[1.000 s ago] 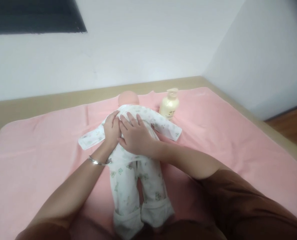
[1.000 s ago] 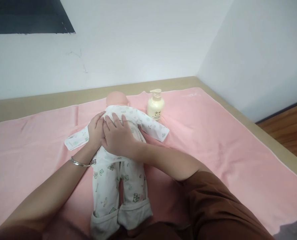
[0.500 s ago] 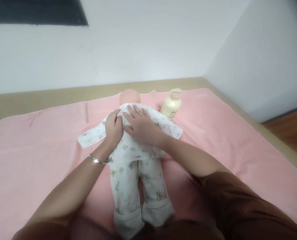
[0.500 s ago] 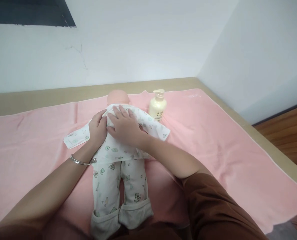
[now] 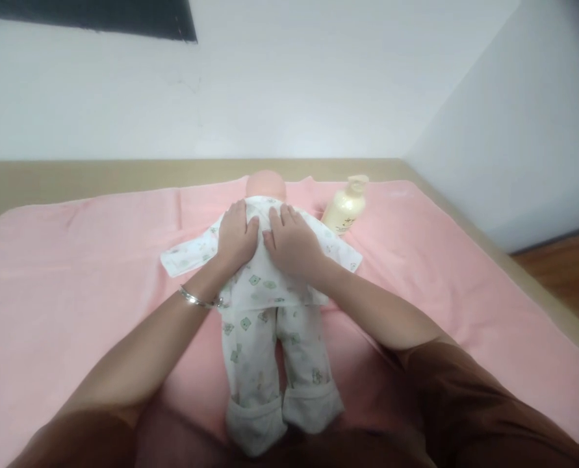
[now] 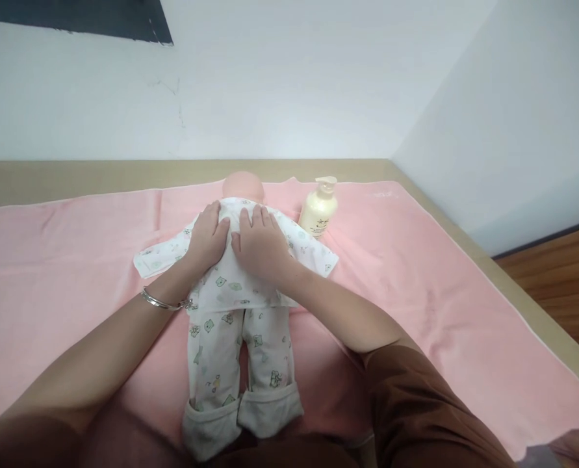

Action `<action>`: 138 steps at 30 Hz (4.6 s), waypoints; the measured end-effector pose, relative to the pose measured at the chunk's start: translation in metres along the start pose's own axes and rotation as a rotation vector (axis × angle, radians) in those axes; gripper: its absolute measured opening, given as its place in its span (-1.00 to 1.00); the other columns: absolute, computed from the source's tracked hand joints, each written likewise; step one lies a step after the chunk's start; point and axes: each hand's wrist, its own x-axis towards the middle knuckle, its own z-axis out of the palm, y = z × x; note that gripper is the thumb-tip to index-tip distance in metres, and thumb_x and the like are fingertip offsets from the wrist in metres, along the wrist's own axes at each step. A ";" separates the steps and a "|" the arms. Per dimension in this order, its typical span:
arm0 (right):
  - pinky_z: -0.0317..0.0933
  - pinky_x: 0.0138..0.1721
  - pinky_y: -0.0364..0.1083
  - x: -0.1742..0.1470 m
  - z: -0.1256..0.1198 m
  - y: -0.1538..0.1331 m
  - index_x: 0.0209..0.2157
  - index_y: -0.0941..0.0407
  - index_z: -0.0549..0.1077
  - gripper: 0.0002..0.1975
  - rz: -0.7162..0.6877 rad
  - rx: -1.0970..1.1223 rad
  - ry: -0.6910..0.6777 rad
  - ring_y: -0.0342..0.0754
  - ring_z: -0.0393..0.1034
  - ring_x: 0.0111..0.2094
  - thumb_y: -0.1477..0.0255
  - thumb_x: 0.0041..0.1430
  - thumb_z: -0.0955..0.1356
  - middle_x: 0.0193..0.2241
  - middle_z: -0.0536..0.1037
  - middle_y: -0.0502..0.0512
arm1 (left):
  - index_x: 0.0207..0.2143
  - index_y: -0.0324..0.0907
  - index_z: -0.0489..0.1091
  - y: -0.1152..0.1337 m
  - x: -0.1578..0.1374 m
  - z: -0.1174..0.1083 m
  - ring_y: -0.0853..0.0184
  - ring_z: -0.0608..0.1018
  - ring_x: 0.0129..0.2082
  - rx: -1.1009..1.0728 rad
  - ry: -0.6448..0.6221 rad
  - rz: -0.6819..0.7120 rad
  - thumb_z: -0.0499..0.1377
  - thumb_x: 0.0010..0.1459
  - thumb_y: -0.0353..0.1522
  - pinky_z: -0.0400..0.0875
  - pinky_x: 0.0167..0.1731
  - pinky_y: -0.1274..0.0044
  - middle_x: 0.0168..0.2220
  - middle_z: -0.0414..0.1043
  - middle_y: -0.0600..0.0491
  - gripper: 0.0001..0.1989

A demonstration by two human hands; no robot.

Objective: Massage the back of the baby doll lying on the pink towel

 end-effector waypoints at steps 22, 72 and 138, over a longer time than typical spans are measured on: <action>0.06 0.25 0.20 0.000 -0.013 0.000 0.25 0.51 0.25 -0.41 -0.025 -0.214 -0.036 0.31 0.42 0.06 0.34 0.47 0.04 -0.01 0.52 0.56 | 0.10 -0.34 0.39 0.007 0.001 -0.011 -0.05 0.42 0.22 0.005 -0.056 -0.034 -0.10 0.28 -0.24 0.27 0.29 0.07 0.17 0.42 -0.27 -0.49; 0.23 0.10 0.04 0.019 -0.014 0.018 0.05 0.29 0.41 -0.60 0.021 0.034 -0.099 0.19 0.37 0.09 0.37 0.45 0.11 0.06 0.51 0.35 | 0.02 -0.39 0.39 0.029 -0.016 -0.007 -0.07 0.41 0.21 0.071 -0.001 0.035 -0.09 0.30 -0.35 0.22 0.30 0.08 0.09 0.43 -0.33 -0.59; 0.23 -0.14 0.01 0.008 -0.009 0.008 -0.22 0.24 0.46 -0.62 0.014 -0.151 0.021 0.16 0.45 -0.16 0.34 0.44 0.12 -0.26 0.57 0.28 | 0.17 -0.32 0.34 0.024 -0.006 -0.011 0.12 0.35 0.29 -0.010 -0.068 -0.029 -0.16 0.31 -0.31 0.15 0.38 0.23 0.27 0.34 -0.18 -0.48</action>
